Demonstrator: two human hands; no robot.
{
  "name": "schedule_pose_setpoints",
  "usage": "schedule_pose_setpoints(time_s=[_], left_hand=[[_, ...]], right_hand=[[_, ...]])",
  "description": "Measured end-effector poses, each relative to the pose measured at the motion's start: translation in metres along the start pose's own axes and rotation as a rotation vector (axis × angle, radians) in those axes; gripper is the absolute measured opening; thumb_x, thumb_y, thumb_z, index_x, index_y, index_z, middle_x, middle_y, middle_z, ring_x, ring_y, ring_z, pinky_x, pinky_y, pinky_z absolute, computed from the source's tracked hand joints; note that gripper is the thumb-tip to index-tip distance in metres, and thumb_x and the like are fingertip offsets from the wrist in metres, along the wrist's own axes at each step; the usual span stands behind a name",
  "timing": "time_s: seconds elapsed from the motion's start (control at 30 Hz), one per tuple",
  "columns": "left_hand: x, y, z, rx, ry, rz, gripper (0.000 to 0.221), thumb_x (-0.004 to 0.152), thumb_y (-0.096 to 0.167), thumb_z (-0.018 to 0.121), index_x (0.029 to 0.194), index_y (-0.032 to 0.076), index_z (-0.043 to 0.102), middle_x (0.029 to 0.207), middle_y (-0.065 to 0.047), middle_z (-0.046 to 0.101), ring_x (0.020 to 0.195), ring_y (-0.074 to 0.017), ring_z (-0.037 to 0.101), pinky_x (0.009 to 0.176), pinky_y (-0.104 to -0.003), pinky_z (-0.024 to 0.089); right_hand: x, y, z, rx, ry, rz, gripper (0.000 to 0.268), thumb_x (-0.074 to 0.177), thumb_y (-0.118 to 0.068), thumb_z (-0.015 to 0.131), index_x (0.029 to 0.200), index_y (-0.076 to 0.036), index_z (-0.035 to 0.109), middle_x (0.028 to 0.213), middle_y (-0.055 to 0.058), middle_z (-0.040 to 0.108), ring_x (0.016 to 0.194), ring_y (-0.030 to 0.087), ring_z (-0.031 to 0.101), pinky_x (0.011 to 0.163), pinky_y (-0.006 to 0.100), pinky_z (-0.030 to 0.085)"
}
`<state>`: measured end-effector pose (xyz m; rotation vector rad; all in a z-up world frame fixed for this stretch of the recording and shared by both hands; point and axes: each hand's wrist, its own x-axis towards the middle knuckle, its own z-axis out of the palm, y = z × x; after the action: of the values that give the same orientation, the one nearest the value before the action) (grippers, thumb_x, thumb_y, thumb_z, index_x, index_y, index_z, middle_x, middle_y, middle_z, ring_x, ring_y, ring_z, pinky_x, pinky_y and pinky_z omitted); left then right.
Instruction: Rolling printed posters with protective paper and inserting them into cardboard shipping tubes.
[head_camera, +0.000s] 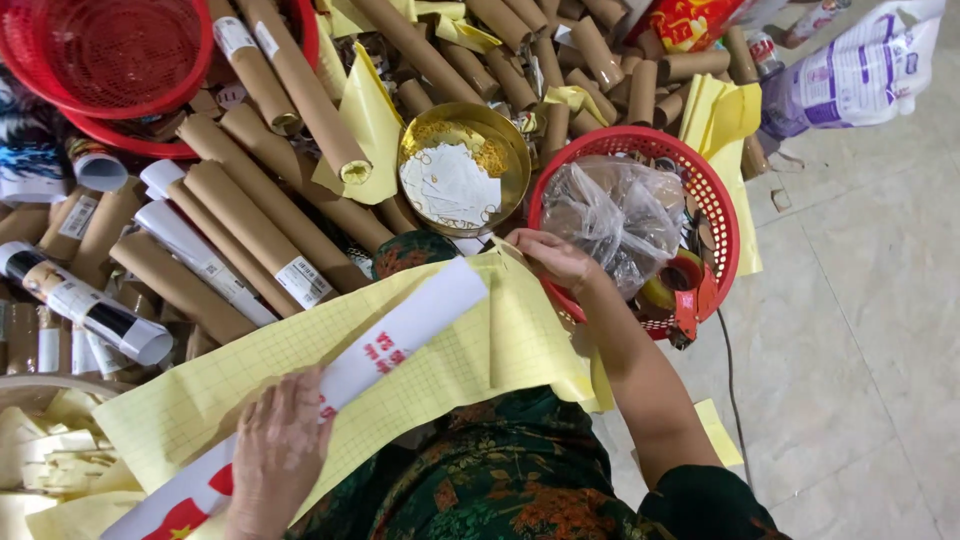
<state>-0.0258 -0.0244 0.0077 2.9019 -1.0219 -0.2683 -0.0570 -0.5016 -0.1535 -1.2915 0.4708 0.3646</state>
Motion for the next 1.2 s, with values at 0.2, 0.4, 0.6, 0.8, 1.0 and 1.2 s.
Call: schedule_pose_setpoints(time_s=[0.2,0.4,0.6,0.8,1.0,1.2], left_hand=[[0.022,0.022,-0.012,0.015,-0.005,0.072,0.078,0.077,0.027,0.077,0.145,0.002,0.046,0.125,-0.015,0.06,0.113,-0.0298,0.063,0.093,-0.045,0.056],[0.034,0.025,-0.007,-0.001,0.072,0.065,0.075,0.077,0.026,0.075,0.139,-0.003,0.045,0.139,-0.025,0.051,0.125,-0.0407,0.056,0.095,-0.049,0.055],[0.039,0.03,0.004,0.001,0.1,0.032,0.066,0.083,0.022,0.071,0.139,-0.001,0.045,0.146,-0.025,0.047,0.134,-0.0407,0.051,0.1,-0.05,0.053],[0.041,0.039,-0.004,0.007,0.184,0.047,0.055,0.083,0.016,0.068,0.131,-0.003,0.049,0.14,-0.025,0.055,0.128,-0.0393,0.057,0.095,-0.051,0.054],[0.036,0.038,0.002,0.013,0.23,0.057,0.049,0.085,0.013,0.066,0.13,-0.002,0.051,0.139,-0.023,0.057,0.125,-0.0371,0.061,0.096,-0.049,0.054],[0.031,0.042,-0.004,0.083,0.257,0.053,0.053,0.081,0.016,0.068,0.129,0.001,0.053,0.132,-0.016,0.063,0.112,-0.0307,0.066,0.088,-0.042,0.054]], right_hand=[[-0.035,-0.03,-0.003,0.062,-0.323,-0.142,0.037,0.089,-0.009,0.073,0.124,-0.003,0.063,0.113,0.006,0.073,0.103,0.013,0.067,0.095,0.028,0.054],[-0.039,-0.043,-0.006,-0.251,-0.01,-0.176,0.033,0.096,-0.019,0.067,0.124,0.0,0.066,0.108,0.008,0.071,0.099,0.013,0.065,0.089,0.031,0.054],[-0.051,-0.02,0.006,-0.376,0.054,0.15,0.068,0.092,-0.044,0.066,0.142,-0.002,0.051,0.132,0.014,0.066,0.121,0.022,0.063,0.104,0.033,0.051],[-0.084,0.016,-0.006,-0.537,0.145,0.39,0.079,0.092,-0.051,0.064,0.153,-0.008,0.039,0.148,0.011,0.056,0.135,0.024,0.053,0.109,0.033,0.044],[-0.097,0.07,-0.077,-1.208,-0.198,0.361,0.051,0.099,-0.048,0.053,0.131,-0.009,0.064,0.12,0.019,0.072,0.11,0.032,0.069,0.096,0.044,0.054],[-0.083,-0.01,-0.122,-1.677,-0.062,0.506,0.04,0.094,-0.042,0.057,0.119,-0.014,0.072,0.119,0.017,0.071,0.108,0.032,0.069,0.096,0.045,0.056]])
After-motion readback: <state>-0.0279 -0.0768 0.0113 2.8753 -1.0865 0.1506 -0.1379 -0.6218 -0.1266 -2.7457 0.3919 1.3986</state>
